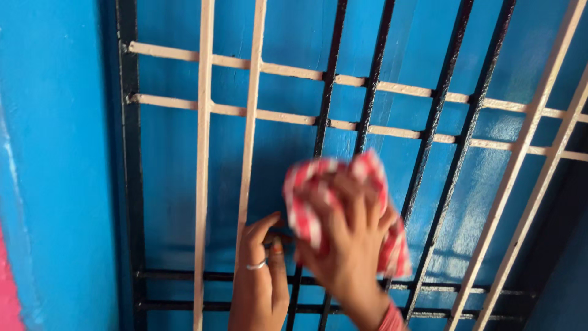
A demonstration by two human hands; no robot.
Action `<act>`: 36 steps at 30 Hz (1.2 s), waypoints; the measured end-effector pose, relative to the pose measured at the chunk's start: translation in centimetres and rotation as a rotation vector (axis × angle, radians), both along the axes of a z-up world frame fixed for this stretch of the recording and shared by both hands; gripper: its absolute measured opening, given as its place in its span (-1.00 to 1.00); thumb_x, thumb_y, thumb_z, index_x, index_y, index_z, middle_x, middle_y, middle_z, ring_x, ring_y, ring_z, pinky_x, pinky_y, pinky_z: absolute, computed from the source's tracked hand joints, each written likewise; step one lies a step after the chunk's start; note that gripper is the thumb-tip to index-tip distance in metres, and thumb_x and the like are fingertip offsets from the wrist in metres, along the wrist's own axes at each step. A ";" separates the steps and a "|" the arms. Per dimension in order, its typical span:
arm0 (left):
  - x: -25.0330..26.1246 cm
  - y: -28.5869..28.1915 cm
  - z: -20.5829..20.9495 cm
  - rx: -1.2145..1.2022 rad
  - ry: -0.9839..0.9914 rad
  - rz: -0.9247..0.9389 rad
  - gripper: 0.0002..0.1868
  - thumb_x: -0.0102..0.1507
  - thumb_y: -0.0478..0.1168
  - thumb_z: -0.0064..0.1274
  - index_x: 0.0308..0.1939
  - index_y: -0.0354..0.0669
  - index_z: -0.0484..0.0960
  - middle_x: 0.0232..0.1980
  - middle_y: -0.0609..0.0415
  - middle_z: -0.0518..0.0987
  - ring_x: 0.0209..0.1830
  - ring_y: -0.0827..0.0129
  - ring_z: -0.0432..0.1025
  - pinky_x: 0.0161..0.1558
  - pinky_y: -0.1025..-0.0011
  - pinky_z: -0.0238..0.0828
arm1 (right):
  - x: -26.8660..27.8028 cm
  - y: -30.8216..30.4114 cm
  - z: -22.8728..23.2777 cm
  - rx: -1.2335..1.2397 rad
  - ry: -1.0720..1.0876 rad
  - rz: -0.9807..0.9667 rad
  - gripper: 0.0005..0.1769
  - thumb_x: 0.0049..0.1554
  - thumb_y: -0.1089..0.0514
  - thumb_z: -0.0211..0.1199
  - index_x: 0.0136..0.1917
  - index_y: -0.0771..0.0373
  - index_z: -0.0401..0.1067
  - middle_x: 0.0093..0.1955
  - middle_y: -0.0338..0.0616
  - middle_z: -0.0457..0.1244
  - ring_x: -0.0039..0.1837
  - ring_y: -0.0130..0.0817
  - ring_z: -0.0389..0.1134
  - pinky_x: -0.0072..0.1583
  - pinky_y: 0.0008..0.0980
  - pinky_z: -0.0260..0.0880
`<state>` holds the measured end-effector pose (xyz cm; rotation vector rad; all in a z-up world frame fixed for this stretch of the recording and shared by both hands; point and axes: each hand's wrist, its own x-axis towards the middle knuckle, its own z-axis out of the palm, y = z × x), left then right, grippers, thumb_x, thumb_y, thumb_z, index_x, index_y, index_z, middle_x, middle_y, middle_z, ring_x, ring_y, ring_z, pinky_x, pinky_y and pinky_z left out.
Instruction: The person wipes the vertical and horizontal bars of a black metal window grille using a red and white checkered cloth. They systematically clean the bars from top to bottom, moving across the width of the window.
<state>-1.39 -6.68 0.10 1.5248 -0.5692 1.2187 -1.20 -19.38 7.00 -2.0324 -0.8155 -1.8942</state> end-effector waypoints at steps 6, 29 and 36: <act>0.0 -0.2 -0.6 0.065 -0.219 0.209 -0.66 0.35 -0.43 -0.09 0.22 -0.22 0.43 0.24 -0.15 0.46 0.21 0.08 0.49 0.15 0.24 0.51 | 0.9 0.6 9.9 0.058 -0.160 0.000 -0.32 0.12 0.05 0.56 0.43 -0.13 0.33 0.47 -0.20 0.15 0.53 0.00 0.11 0.42 0.23 0.08; -1.7 4.1 0.7 0.204 -0.148 0.866 -0.75 0.28 -0.35 0.12 0.04 -0.14 0.61 0.32 -0.03 0.42 0.46 0.04 0.24 0.52 -0.03 0.06 | -0.5 -0.2 3.8 -0.164 0.050 -0.003 -0.05 -0.25 0.12 0.54 0.42 -0.17 0.31 0.45 -0.18 0.13 0.46 0.07 0.11 0.23 0.27 0.09; -1.3 4.4 0.9 0.198 -0.199 0.718 -0.70 0.32 -0.37 0.09 0.14 -0.17 0.55 0.40 -0.05 0.37 0.51 -0.02 0.14 0.49 0.07 0.15 | -1.0 0.9 5.3 -0.084 -0.002 -0.015 -0.04 -0.15 0.17 0.55 0.47 -0.20 0.27 0.47 -0.27 0.14 0.43 -0.08 0.16 0.28 0.14 0.12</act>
